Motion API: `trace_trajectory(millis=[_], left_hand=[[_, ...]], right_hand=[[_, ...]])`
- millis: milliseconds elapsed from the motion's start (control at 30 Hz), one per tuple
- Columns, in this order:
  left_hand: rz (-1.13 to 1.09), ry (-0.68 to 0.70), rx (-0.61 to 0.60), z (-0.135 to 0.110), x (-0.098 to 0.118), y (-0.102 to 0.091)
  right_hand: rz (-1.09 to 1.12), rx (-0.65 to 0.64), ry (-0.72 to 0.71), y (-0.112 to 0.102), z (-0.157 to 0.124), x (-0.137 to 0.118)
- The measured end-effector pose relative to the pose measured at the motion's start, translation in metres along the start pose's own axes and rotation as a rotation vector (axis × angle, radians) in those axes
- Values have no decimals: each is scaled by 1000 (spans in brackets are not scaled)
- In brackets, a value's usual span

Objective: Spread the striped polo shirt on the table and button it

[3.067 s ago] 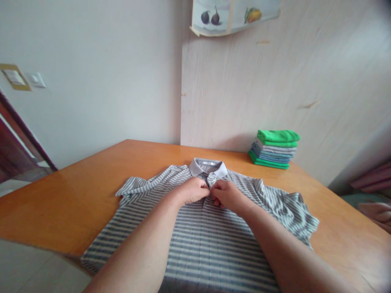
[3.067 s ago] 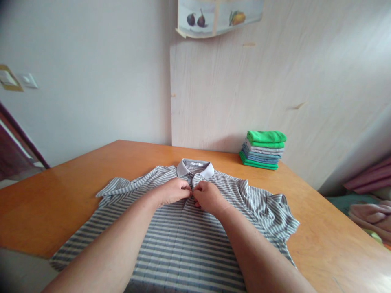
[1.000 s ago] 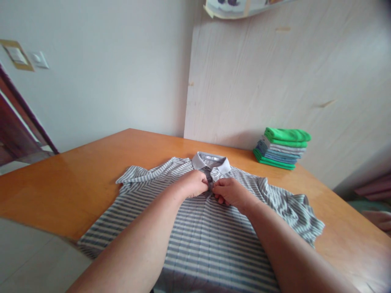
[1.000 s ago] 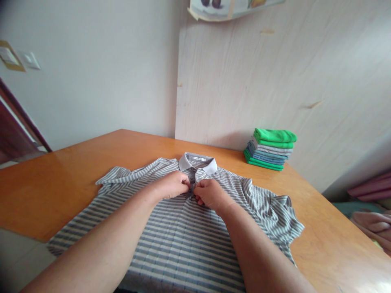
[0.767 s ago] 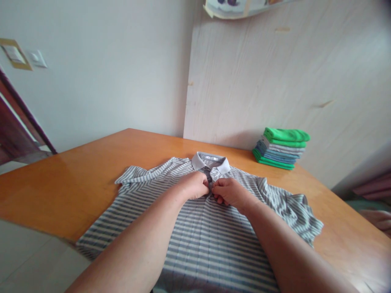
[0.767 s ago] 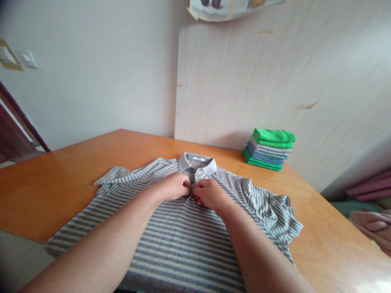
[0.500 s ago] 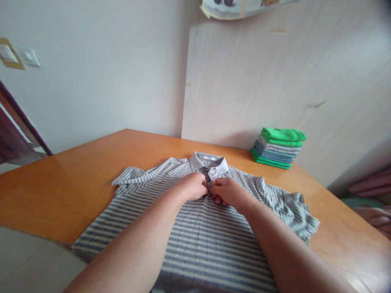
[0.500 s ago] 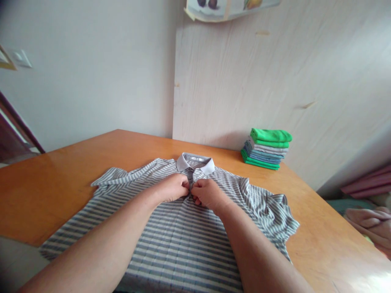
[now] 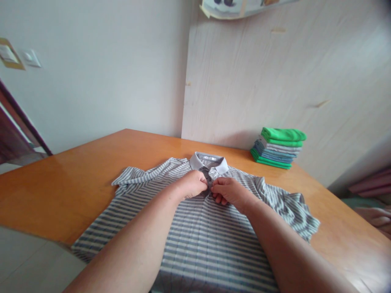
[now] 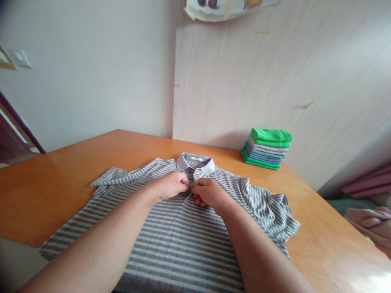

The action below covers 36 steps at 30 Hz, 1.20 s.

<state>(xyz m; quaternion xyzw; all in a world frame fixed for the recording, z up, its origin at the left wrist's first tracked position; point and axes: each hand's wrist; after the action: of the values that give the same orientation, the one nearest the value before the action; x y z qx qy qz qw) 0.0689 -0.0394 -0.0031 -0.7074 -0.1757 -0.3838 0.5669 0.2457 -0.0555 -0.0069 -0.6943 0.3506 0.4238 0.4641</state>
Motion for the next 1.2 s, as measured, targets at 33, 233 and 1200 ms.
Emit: trace_trajectory(millis=[33, 233, 1200], left_hand=[[-7, 2, -5, 0, 0, 0], [19, 10, -13, -1, 1, 0], [52, 37, 6, -4, 7, 1]], right_hand=[[0, 2, 1, 0, 0, 0], [7, 18, 1, 1, -1, -2], [-7, 48, -3, 3, -4, -2]])
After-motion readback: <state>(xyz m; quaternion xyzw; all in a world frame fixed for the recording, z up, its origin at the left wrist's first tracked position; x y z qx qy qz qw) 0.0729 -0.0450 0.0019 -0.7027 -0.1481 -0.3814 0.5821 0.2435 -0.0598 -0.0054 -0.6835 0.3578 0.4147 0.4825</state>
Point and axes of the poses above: each hand's wrist, its own z-axis towards the middle knuckle, its own y-axis out of the palm, x = y × z, and after that the axes turned 1 degree about -x, right-handed
